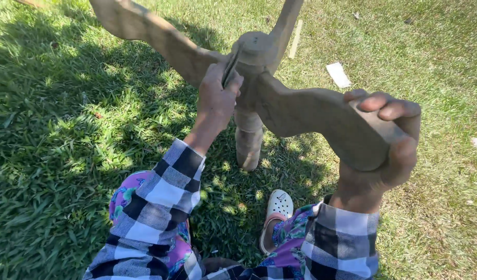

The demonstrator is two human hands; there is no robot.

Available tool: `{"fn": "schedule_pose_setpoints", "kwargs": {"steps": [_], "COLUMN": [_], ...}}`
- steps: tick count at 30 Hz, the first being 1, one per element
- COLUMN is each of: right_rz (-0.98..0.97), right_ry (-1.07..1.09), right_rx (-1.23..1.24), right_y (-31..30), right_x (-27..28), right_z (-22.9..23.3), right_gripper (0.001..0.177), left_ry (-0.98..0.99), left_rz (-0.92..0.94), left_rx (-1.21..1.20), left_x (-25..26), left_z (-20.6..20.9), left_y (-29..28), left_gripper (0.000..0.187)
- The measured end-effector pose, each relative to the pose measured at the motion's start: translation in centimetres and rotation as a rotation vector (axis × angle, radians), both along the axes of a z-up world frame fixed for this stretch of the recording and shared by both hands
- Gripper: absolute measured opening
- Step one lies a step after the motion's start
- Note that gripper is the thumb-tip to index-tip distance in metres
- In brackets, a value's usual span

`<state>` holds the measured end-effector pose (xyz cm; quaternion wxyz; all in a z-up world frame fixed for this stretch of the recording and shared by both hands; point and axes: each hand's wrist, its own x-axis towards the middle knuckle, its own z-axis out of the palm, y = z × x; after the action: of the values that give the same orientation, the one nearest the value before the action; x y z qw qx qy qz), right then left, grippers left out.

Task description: Sanding the surfaces of a wooden furniture stand using a piece of sandpaper.

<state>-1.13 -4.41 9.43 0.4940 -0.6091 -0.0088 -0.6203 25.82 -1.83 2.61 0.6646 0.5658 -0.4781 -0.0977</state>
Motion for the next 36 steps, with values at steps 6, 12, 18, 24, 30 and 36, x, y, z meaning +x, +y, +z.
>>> {"fn": "schedule_pose_setpoints", "kwargs": {"steps": [6,12,18,24,30,36], "right_rz": [0.003,0.226,0.379,0.465,-0.007,0.223], "right_ry": [-0.018,0.059,0.244,0.073,0.183,0.251], "right_rx": [-0.014,-0.041,-0.148,0.338,1.334,1.872], "right_y": [3.1,8.5,13.5,5.6,-8.6,-4.6], "right_x": [3.0,5.2,7.0,12.0,13.0,15.7], "right_z": [0.4,-1.1,-2.9,-11.9,-44.9,-49.8], "right_gripper": [0.052,0.044,0.043,0.050,0.040,0.090], "left_ry": [0.058,0.429,0.468,0.513,0.354,0.237], "left_rz": [0.154,0.015,0.130,0.151,0.147,0.320], "left_rx": [-0.116,0.085,0.171,0.188,-0.006,0.244], "left_x": [4.4,6.4,9.4,11.3,11.4,11.1], "left_z": [-0.6,-1.0,-2.5,-4.6,-5.6,-5.1], "left_y": [-0.1,2.0,6.7,11.1,12.5,14.9], "left_gripper": [0.045,0.052,0.045,0.037,0.074,0.080]}}
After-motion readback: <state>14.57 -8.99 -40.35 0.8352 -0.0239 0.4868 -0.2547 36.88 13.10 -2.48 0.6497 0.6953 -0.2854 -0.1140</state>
